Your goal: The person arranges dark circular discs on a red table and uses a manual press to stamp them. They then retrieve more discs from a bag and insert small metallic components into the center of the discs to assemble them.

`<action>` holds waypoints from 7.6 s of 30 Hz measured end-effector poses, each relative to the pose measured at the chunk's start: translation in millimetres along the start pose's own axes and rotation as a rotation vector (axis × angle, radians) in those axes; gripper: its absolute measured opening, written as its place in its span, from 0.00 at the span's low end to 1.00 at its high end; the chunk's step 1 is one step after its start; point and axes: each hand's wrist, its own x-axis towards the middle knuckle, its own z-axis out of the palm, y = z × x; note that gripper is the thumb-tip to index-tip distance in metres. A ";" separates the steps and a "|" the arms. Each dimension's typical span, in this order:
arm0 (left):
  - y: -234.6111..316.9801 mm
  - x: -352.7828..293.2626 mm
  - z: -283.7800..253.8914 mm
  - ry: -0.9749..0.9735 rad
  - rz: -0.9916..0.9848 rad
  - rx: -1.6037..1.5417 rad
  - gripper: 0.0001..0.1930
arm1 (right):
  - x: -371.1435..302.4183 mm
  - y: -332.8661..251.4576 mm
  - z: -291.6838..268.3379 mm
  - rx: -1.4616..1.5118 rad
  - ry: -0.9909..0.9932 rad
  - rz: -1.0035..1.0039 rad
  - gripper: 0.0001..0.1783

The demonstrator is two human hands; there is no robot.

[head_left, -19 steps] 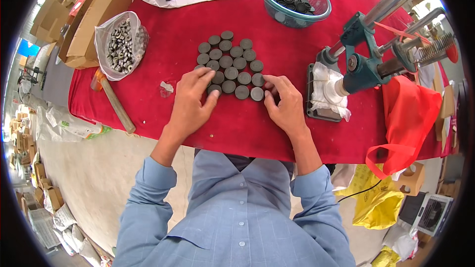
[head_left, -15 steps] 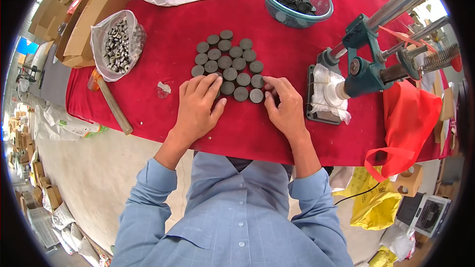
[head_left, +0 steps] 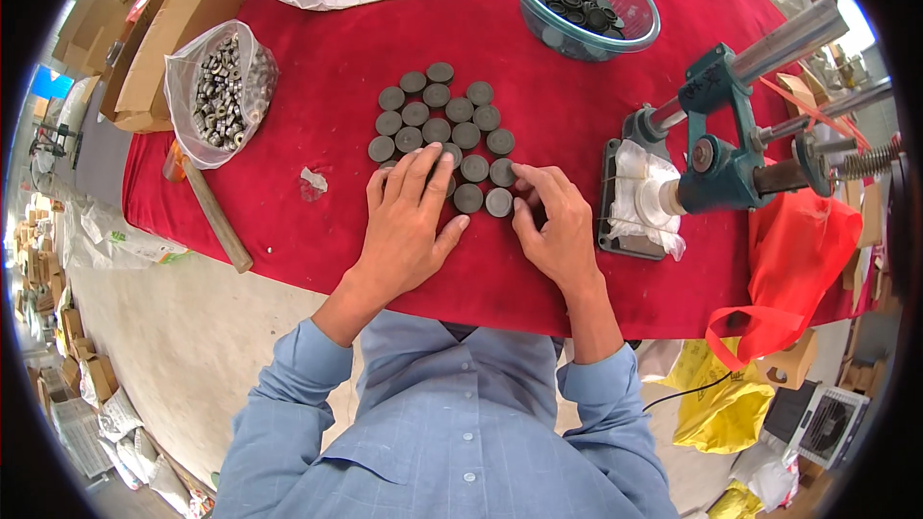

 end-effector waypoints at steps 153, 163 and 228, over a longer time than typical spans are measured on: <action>-22.3 -48.5 -15.7 0.118 -0.177 0.066 0.33 | 29.6 -11.1 35.1 -0.151 -0.025 0.098 0.59; -4.1 -17.3 -18.2 0.089 -0.103 0.029 0.33 | 34.7 -1.5 13.3 0.181 0.181 0.248 0.26; -9.7 1.4 -1.9 0.013 -0.045 0.111 0.37 | 30.4 -4.3 20.5 0.105 0.075 0.243 0.17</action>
